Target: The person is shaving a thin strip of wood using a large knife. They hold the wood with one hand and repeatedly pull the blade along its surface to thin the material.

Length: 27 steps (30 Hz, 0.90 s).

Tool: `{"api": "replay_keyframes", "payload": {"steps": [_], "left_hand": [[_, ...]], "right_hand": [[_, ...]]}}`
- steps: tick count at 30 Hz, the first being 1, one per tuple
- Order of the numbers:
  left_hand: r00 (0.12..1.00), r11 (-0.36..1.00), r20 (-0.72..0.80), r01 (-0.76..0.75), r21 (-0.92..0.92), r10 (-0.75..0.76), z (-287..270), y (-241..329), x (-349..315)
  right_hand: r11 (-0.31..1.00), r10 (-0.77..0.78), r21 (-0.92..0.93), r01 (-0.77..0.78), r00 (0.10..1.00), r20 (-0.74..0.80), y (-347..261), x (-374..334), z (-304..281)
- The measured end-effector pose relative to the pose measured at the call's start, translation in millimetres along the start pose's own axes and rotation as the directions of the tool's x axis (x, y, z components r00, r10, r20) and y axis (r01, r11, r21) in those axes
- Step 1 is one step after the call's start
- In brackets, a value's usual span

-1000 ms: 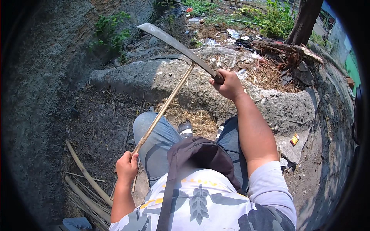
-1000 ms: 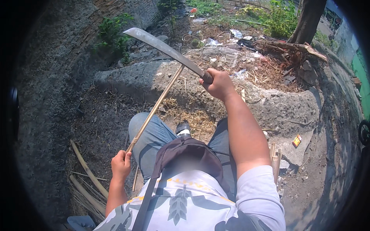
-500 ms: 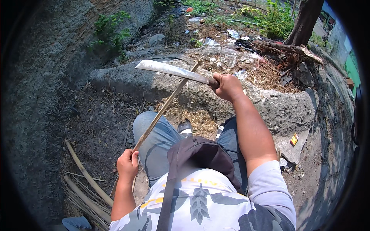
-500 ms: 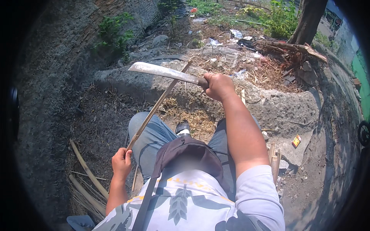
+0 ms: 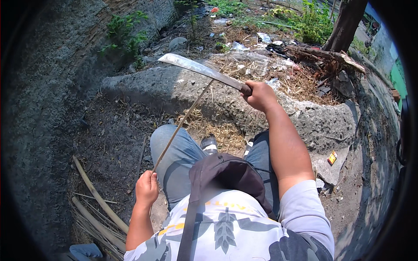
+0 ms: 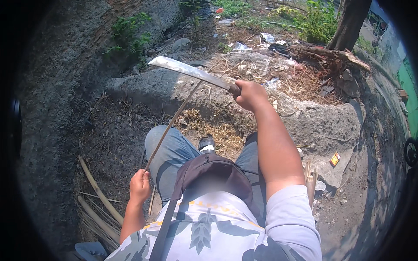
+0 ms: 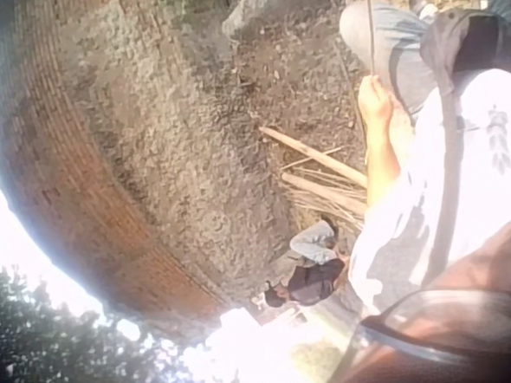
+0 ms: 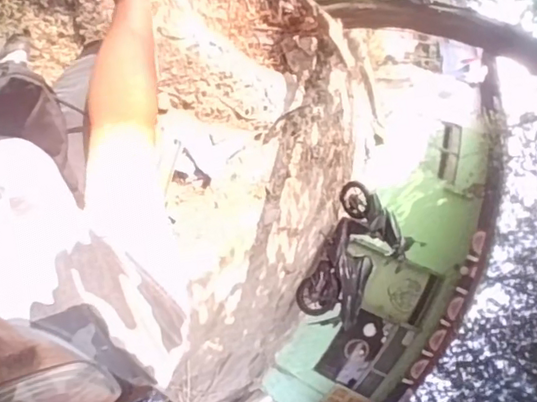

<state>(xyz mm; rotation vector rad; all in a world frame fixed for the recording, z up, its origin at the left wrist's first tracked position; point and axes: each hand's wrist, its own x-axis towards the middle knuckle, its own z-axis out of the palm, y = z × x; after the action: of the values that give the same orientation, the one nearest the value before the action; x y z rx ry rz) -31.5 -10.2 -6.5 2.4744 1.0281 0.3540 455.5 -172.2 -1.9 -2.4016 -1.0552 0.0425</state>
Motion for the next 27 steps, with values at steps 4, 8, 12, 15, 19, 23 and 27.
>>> {"api": "replay_keyframes", "payload": {"steps": [4,8,12,15,19,23,27], "left_hand": [[1.0,0.999,-0.006,-0.009,-0.045,0.009,4.4,7.6,3.6],[0.999,0.998,0.047,0.017,-0.056,-0.014,8.6,11.2,9.6],[1.0,0.999,0.012,0.017,-0.027,-0.017,-4.0,12.0,6.3],[0.999,1.0,0.049,0.021,-0.006,-0.021,-18.6,3.1,-4.3],[0.998,0.998,0.015,0.064,0.002,-0.064,-18.7,4.0,-8.1],[0.994,0.991,0.006,0.106,-0.078,-0.106,-9.1,6.2,-1.5],[0.994,0.984,0.029,0.108,-0.141,-0.105,-9.8,5.3,6.3]], "right_hand": [[0.996,0.017,0.089,-0.019,1.0,0.02,0.9,-2.3,-3.8],[0.982,-0.178,-0.038,0.182,0.98,0.091,-17.2,-6.8,1.3],[0.987,-0.106,-0.114,0.113,0.992,0.066,-13.0,-5.8,-11.4],[0.979,0.125,0.167,-0.115,0.991,-0.054,34.3,12.8,11.0],[0.942,0.304,0.162,-0.292,0.952,-0.049,50.7,17.4,18.9],[0.95,0.207,0.236,-0.205,0.978,0.016,23.1,7.6,4.9],[0.933,0.141,0.339,-0.116,0.989,-0.05,26.0,3.9,7.7]]}}
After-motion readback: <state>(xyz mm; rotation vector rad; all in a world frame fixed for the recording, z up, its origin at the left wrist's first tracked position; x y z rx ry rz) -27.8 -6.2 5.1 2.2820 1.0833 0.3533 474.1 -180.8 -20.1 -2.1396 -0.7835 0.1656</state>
